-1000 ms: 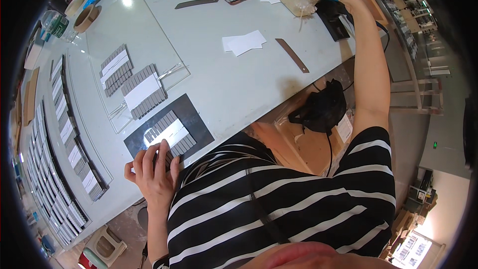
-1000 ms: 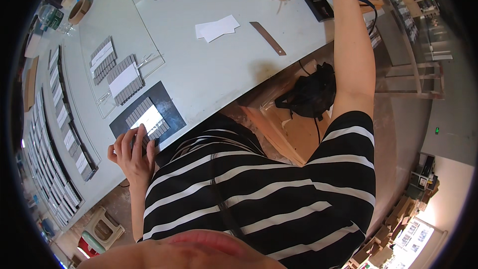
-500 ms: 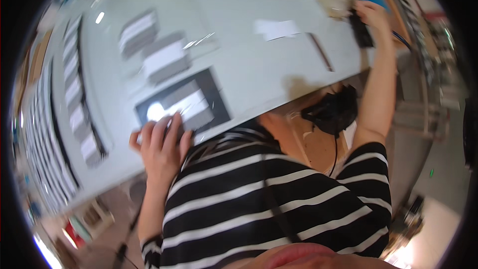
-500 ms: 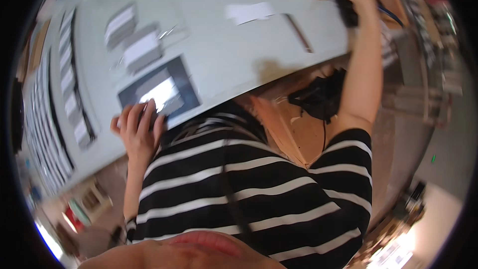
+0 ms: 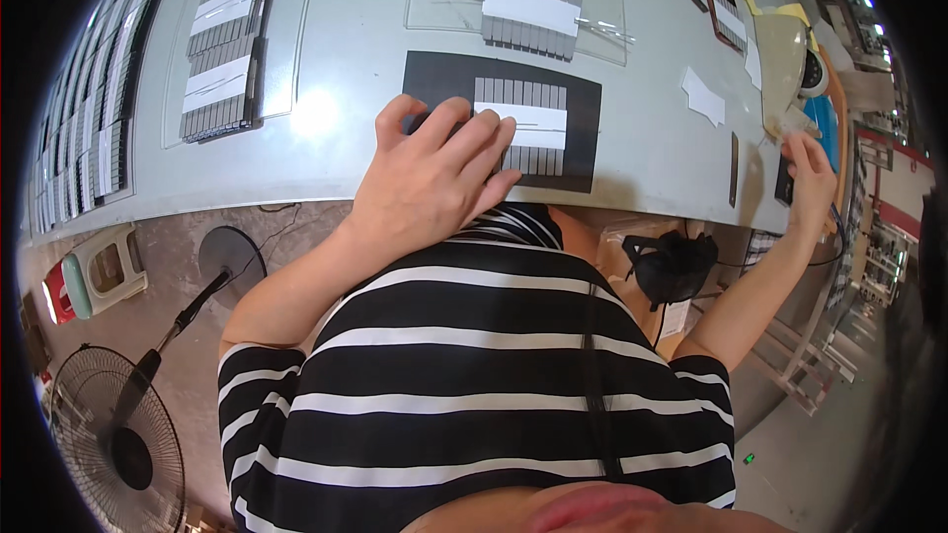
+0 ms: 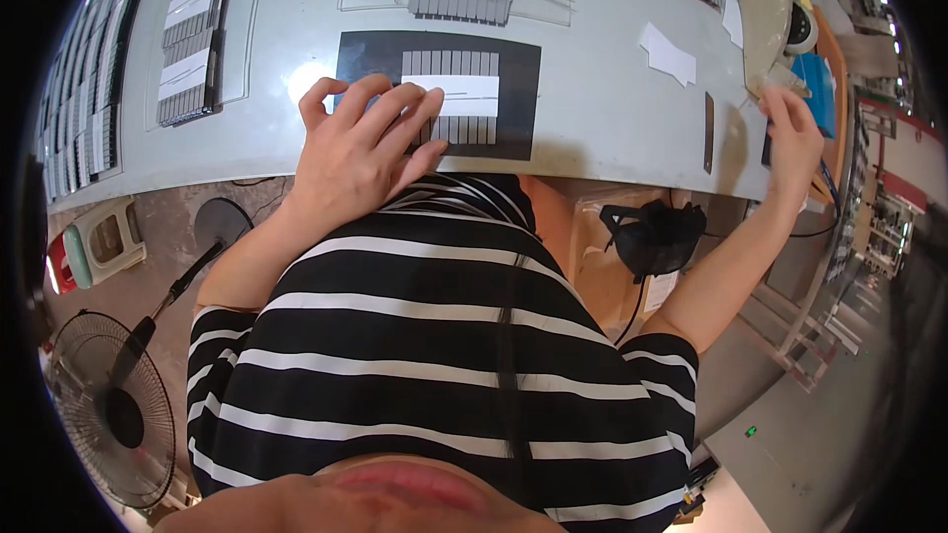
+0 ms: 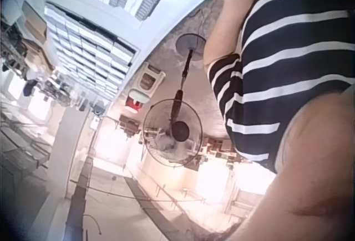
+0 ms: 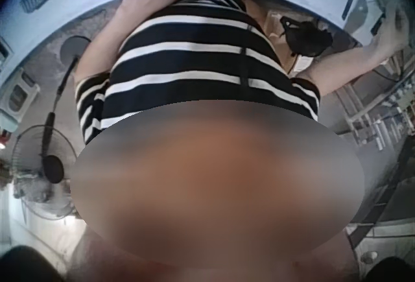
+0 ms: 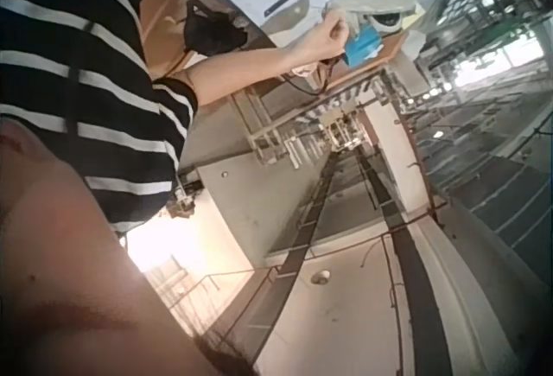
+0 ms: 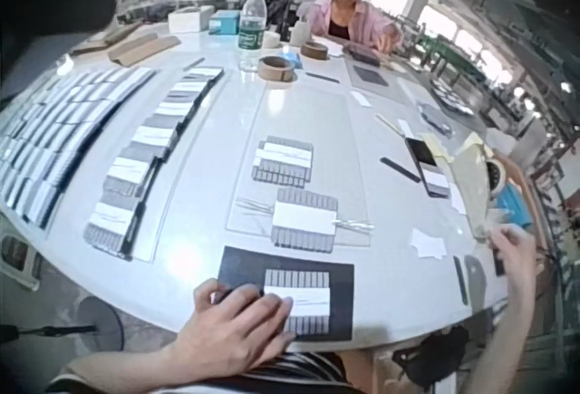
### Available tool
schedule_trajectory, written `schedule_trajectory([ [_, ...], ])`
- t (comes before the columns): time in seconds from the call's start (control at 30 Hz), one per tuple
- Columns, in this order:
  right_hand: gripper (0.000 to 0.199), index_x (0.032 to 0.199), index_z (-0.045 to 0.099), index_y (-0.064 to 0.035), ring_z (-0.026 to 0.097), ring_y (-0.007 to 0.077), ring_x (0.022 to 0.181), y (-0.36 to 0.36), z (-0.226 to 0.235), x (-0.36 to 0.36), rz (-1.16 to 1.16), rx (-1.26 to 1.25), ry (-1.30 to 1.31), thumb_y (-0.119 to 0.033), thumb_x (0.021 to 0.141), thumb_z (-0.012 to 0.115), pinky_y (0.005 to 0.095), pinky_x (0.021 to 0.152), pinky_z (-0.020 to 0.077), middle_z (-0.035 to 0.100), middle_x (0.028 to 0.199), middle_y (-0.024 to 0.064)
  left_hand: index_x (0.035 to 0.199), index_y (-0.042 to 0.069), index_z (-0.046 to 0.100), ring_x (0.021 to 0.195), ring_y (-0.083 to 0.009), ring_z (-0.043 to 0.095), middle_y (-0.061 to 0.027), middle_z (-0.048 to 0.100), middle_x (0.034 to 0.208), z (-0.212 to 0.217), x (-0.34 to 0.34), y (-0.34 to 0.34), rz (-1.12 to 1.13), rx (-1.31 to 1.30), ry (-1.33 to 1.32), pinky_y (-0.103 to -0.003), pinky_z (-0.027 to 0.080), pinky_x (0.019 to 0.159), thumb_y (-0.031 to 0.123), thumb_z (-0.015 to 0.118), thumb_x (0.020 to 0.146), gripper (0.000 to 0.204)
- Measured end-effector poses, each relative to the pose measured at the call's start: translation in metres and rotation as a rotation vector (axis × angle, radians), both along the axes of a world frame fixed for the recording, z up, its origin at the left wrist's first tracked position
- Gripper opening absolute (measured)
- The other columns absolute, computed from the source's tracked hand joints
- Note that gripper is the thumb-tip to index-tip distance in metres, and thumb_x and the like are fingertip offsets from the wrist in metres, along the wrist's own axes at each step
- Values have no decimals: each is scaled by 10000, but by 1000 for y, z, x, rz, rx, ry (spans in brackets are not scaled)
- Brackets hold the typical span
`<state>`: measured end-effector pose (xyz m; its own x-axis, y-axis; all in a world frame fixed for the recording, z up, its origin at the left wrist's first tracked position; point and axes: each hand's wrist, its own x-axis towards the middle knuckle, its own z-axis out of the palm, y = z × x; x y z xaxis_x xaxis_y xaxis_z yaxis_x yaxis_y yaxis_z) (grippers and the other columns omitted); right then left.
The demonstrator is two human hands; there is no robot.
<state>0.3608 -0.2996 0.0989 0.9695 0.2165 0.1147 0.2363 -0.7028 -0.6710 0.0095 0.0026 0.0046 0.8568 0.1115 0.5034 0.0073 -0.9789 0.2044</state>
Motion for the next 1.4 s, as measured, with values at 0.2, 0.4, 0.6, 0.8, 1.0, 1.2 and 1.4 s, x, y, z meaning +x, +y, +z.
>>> schedule_trajectory([
  [0.2,76,900,764,-74,445,236,1164,140,-38,-204,600,204,111,-118,841,742,362,1005,384,584,1271,66,1106,76,666,1050,-167,538,8,584,1061,-1,1,1,3,5,-12,-426,307,963,332,701,855,361],
  [0.4,94,896,767,-70,419,280,1135,158,-76,-232,498,163,-7,-149,846,753,365,970,398,584,1268,86,1094,79,655,1031,-161,537,11,573,1056,0,3,2,-3,2,-20,-423,313,954,327,698,851,350],
  [0.6,96,899,760,-56,433,281,1112,160,-81,-234,456,139,-48,-137,850,743,357,948,409,585,1258,87,1075,79,655,1013,-154,535,11,568,1044,0,1,2,-3,-18,-28,-420,319,948,314,704,844,333],
  [0.8,116,938,736,-63,478,278,1021,158,-86,-232,520,101,-217,-99,830,756,365,872,441,586,1203,108,1120,78,667,1024,-167,552,5,582,1080,-1,-1,2,-18,-26,1,-426,302,960,300,724,835,366],
  [1.0,246,1042,692,-75,517,273,923,155,-83,-228,596,36,-319,-90,809,770,386,817,464,581,1129,121,1165,79,674,1031,-175,569,3,593,1113,-1,-2,0,-21,-33,30,-427,281,971,287,742,824,406],
  [1.2,376,1122,649,-50,561,242,825,166,-69,-216,584,-55,-234,-152,792,795,350,729,495,595,1056,104,1166,80,674,1030,-175,570,1,592,1111,-1,-3,1,-28,-41,37,-428,279,973,286,743,820,409],
  [1.4,370,1123,642,-40,520,158,610,179,-71,-199,497,12,-112,-154,803,791,283,591,470,597,843,41,1179,83,666,1042,-171,569,-1,592,1114,-1,-3,4,-22,-13,49,-433,270,983,312,733,829,423],
])
